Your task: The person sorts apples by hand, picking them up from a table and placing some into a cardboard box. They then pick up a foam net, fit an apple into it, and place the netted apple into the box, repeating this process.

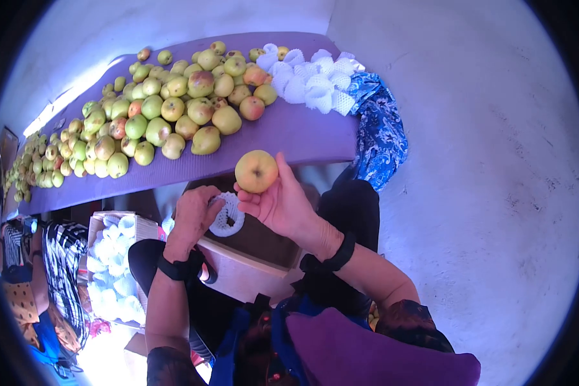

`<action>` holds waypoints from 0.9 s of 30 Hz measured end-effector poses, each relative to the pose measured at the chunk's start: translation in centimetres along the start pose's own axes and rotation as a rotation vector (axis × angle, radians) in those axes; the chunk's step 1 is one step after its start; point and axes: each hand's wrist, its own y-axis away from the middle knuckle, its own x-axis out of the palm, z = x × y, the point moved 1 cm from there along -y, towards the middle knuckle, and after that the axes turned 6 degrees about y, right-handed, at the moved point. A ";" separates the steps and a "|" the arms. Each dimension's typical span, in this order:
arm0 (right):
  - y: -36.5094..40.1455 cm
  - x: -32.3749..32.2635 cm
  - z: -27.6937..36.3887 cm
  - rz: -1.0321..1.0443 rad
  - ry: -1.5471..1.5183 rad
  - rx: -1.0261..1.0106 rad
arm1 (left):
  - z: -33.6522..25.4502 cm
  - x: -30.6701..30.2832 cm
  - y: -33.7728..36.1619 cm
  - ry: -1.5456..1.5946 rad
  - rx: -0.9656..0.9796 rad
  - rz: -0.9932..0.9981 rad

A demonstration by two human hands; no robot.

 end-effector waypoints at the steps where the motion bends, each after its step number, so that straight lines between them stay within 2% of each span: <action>1: 0.4 -0.1 -1.0 -0.019 0.058 0.002 | 0.2 -0.1 0.0 -0.003 -0.021 -0.003; 4: 2.4 -0.5 -3.9 -0.049 0.191 -0.007 | 0.8 -0.7 0.4 -0.025 -0.132 0.030; 6: 3.4 -2.1 -4.9 -0.162 0.614 -0.167 | 1.1 -1.1 0.8 -0.057 -0.177 0.039; 8: 4.0 -3.6 -5.2 -0.154 0.513 -0.103 | 1.4 -1.1 1.1 -0.092 -0.210 0.048; 10: 4.2 -4.3 -5.6 -0.150 0.840 -0.205 | 1.7 -1.1 1.4 -0.107 -0.244 0.043; 13: 4.5 -4.1 -6.1 -0.141 0.834 -0.133 | 1.8 -1.2 1.8 -0.124 -0.215 0.062; 19: 5.9 -5.2 -7.2 -0.125 0.817 -0.148 | 1.5 -0.7 1.2 -0.078 -0.272 0.086; 23: 6.9 -4.9 -7.6 -0.118 0.846 -0.141 | 1.2 -0.3 0.9 -0.075 -0.186 0.090; 25: 7.0 -5.1 -8.0 -0.204 0.678 -0.038 | 1.2 0.0 0.8 -0.062 -0.150 0.082; 27: 7.2 -4.7 -8.1 -0.202 0.575 -0.001 | 1.2 0.2 0.6 -0.040 -0.160 0.089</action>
